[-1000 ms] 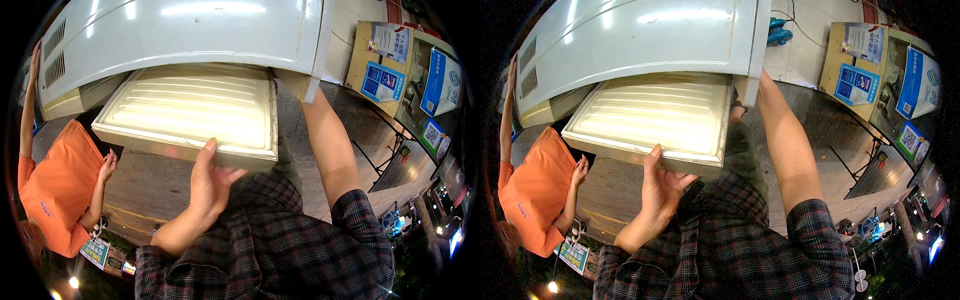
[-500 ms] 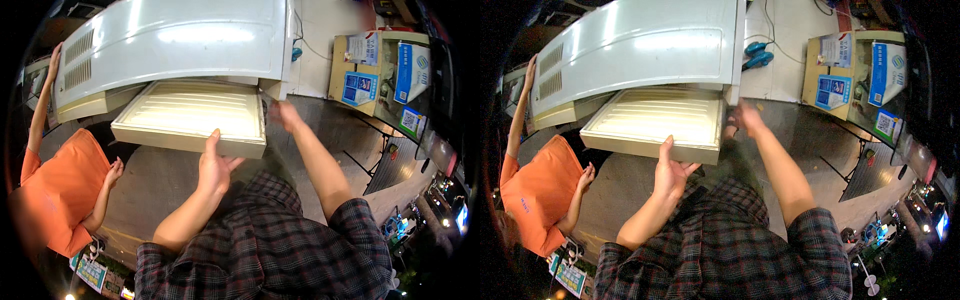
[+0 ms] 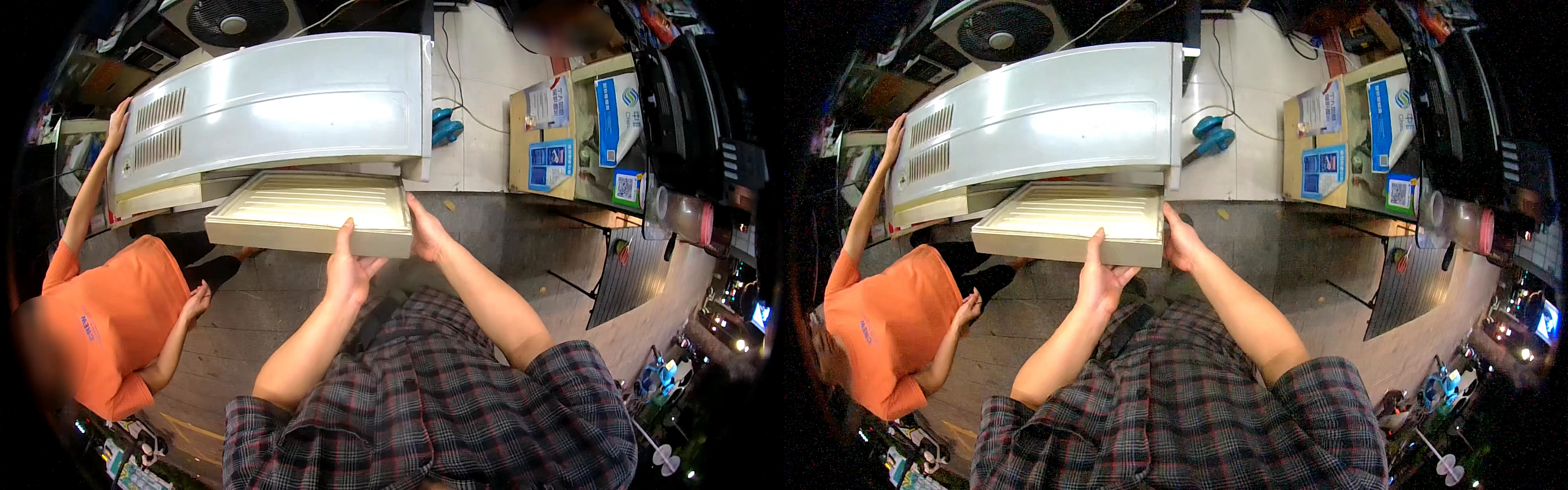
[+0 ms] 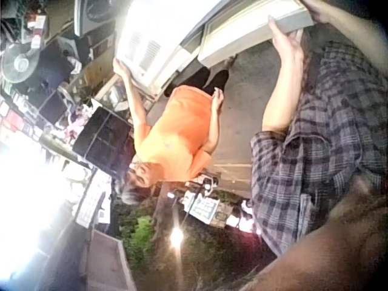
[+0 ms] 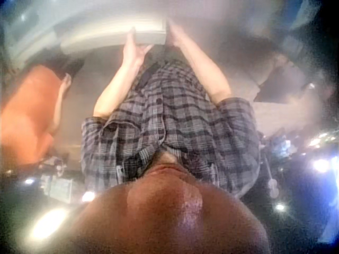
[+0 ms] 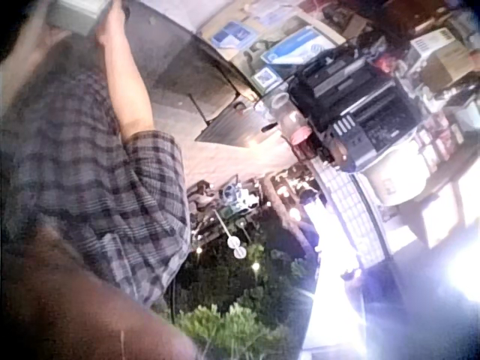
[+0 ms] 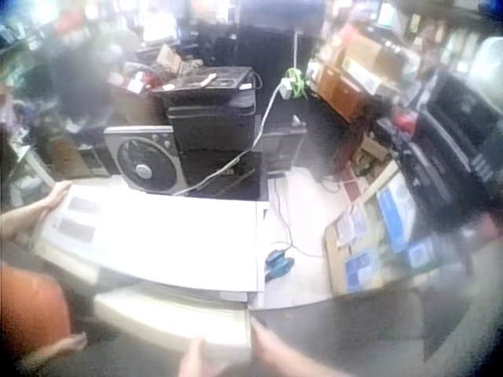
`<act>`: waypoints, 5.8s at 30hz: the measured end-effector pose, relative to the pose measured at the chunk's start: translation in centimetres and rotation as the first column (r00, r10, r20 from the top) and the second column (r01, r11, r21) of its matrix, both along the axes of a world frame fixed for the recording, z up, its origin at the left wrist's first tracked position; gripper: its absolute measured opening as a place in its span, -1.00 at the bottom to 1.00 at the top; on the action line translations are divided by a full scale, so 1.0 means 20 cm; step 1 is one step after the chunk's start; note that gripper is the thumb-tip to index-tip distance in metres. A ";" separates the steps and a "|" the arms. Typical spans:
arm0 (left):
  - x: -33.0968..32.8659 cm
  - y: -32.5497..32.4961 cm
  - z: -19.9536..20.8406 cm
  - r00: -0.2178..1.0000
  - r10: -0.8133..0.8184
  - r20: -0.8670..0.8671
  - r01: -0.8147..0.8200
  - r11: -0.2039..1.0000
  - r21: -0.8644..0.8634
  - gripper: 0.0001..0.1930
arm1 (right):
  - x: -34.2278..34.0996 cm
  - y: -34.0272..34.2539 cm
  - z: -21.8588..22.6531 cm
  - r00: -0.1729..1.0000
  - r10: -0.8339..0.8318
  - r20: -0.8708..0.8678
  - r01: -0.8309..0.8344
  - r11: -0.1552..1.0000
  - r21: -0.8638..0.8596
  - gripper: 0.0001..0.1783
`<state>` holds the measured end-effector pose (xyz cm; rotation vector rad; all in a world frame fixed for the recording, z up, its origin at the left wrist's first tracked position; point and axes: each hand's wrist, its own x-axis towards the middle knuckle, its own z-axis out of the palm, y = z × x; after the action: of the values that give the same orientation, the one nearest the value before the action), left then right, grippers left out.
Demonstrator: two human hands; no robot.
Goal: The person assembles a white appliance, likely a refrigerator, with the help of a coworker. They remove the back panel, insert a drawer into the bottom compartment, and use a screwdriver to secure the drawer and the back panel. The person also handles a red panel and a white vented cover during the process.
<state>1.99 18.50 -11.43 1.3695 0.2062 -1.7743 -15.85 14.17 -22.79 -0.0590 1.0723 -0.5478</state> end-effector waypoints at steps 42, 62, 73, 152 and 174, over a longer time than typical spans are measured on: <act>0.73 -0.03 -0.15 0.829 0.374 0.415 -0.375 0.923 -0.084 -0.34 | -0.03 -0.06 -0.06 0.947 0.277 -0.165 -0.257 0.957 0.135 -0.35; 0.48 0.74 0.71 0.856 0.329 0.399 -0.412 0.900 0.143 -0.29 | -0.18 -0.05 0.69 0.739 0.660 -0.133 -0.659 0.750 0.056 -0.24; 0.59 1.23 0.90 0.594 0.768 0.239 -0.498 0.584 -0.641 -0.27 | 0.25 -0.06 1.26 0.536 0.657 -0.530 -0.784 0.155 -0.601 -0.05; 0.38 -0.01 -0.69 0.424 -0.893 0.150 0.905 0.413 -0.099 -0.39 | -0.08 1.77 0.24 0.355 -0.824 -0.442 0.778 0.522 -0.349 -0.72; -0.05 -0.59 -1.50 0.719 -0.673 0.172 0.688 0.657 -0.309 -0.69 | 0.59 1.12 -0.65 0.531 -0.844 -0.077 0.844 0.535 -0.037 -0.64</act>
<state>1.07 6.64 -41.36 1.2918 -0.7339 -2.2379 -4.04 36.59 -35.87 0.4915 1.1485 -1.4525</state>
